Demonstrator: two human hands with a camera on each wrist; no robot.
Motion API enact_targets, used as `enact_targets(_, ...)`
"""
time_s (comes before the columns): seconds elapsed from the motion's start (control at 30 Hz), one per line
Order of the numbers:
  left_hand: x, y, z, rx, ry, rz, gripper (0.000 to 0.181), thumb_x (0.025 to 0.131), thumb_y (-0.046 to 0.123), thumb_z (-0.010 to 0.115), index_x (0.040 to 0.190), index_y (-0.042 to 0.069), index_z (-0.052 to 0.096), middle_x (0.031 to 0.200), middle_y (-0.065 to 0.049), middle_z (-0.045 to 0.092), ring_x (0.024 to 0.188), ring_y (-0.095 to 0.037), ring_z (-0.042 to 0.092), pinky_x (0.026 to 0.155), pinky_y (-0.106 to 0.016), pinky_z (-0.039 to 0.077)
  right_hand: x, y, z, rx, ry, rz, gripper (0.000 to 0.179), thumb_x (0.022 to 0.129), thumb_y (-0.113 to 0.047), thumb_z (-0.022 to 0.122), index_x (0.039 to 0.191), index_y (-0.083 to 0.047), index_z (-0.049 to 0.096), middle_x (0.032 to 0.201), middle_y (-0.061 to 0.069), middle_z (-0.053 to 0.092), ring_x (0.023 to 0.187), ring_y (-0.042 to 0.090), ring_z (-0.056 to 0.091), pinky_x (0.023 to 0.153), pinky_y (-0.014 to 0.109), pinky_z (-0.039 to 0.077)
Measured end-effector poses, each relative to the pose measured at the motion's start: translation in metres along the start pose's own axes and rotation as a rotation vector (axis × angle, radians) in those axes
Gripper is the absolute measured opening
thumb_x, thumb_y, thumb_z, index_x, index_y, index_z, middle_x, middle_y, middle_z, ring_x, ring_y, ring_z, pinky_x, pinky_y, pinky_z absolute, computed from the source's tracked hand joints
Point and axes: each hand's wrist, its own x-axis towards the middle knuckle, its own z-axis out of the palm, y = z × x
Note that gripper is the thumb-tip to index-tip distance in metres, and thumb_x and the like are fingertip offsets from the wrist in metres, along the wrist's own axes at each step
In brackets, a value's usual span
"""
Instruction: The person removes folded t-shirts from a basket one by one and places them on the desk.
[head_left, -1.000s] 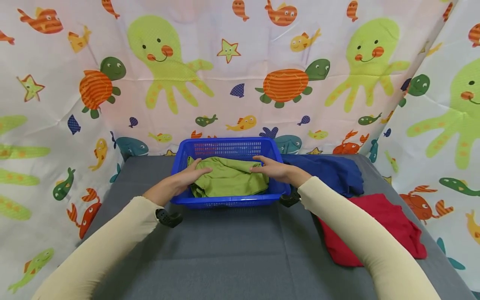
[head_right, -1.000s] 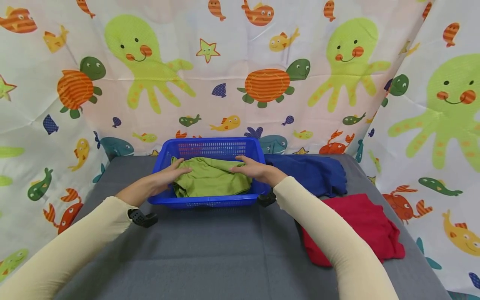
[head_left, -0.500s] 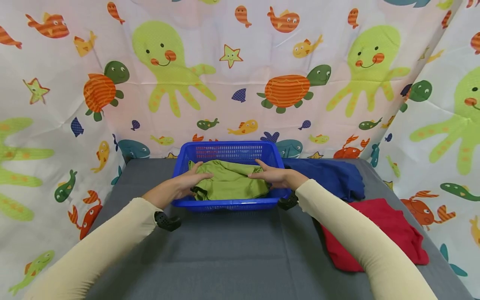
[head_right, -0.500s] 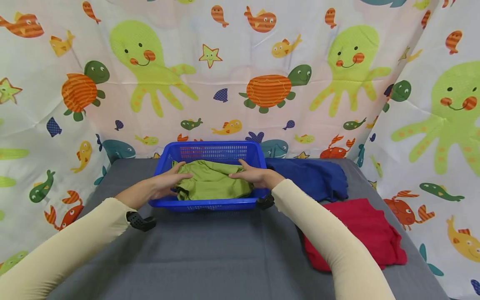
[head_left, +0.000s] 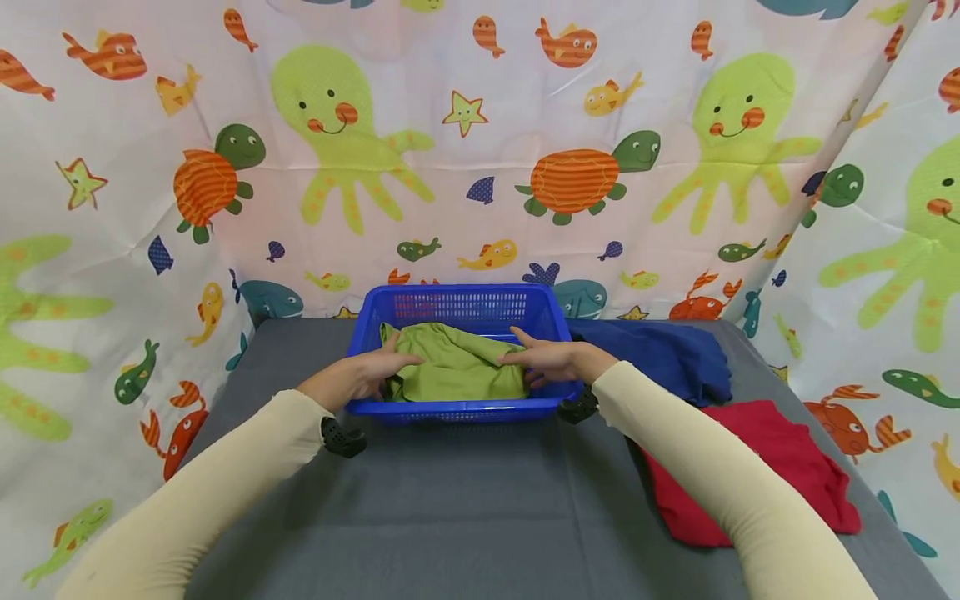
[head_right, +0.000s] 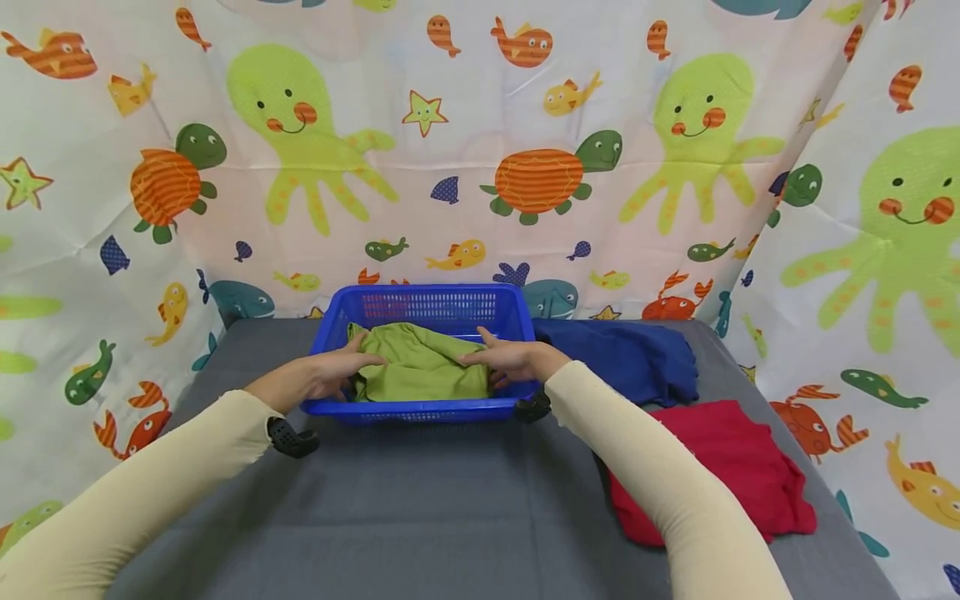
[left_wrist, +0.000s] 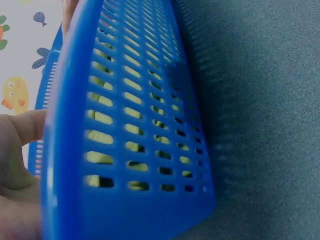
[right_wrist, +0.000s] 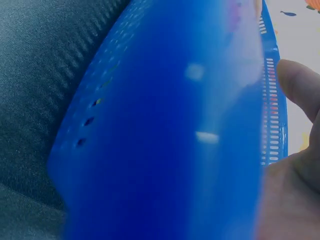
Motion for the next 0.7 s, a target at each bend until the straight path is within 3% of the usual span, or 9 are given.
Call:
enact_targets(0.13,0.007,-0.001,0.002,-0.076,0.046,0.016,0.094,0.104,0.034,0.052,0.16,0.03,-0.023,0.168,-0.013,-0.024,0.156,-0.046,-0.004,0.116,-0.074,0.023,0.0,0.001,0.001,0.004,0.0,-0.011,0.093,0.106,-0.037,0.051,0.158,-0.034,-0.026,0.171,0.018,0.003,0.154,0.046,0.019,0.123,0.062,0.024)
enact_targets(0.27,0.012,-0.003,0.004,-0.208,0.071,0.029,0.091,0.104,0.028,0.052,0.16,0.03,-0.02,0.169,-0.015,-0.02,0.155,-0.05,0.007,0.122,-0.065,0.023,0.0,0.002,0.002,0.022,0.008,-0.036,0.093,0.105,-0.036,0.052,0.159,-0.033,-0.024,0.171,0.017,0.008,0.157,0.042,0.008,0.123,0.067,0.015)
enact_targets(0.4,0.013,-0.002,0.008,-0.329,0.095,0.043,0.091,0.105,0.02,0.051,0.16,0.029,-0.021,0.169,-0.016,-0.019,0.151,-0.053,0.017,0.122,-0.059,0.028,0.003,0.006,0.005,0.061,0.011,-0.032,0.09,0.106,-0.034,0.051,0.16,-0.033,-0.02,0.171,0.016,0.002,0.156,0.047,0.008,0.123,0.066,0.016)
enact_targets(0.6,0.008,0.008,0.017,-0.411,0.147,0.063,0.099,0.102,0.012,0.055,0.159,0.029,-0.024,0.168,-0.015,-0.021,0.15,-0.05,0.026,0.119,-0.051,0.038,0.005,0.007,0.007,0.13,0.052,-0.041,0.093,0.105,-0.029,0.055,0.16,-0.035,-0.019,0.171,0.016,-0.008,0.151,0.055,0.018,0.123,0.063,0.022)
enact_targets(0.7,0.006,0.011,0.018,-0.402,0.143,0.071,0.101,0.101,0.013,0.056,0.159,0.03,-0.025,0.168,-0.016,-0.021,0.147,-0.05,0.033,0.108,-0.043,0.049,0.003,0.005,0.006,0.145,0.057,-0.049,0.093,0.104,-0.028,0.056,0.16,-0.036,-0.018,0.171,0.016,-0.006,0.151,0.055,0.018,0.123,0.062,0.022)
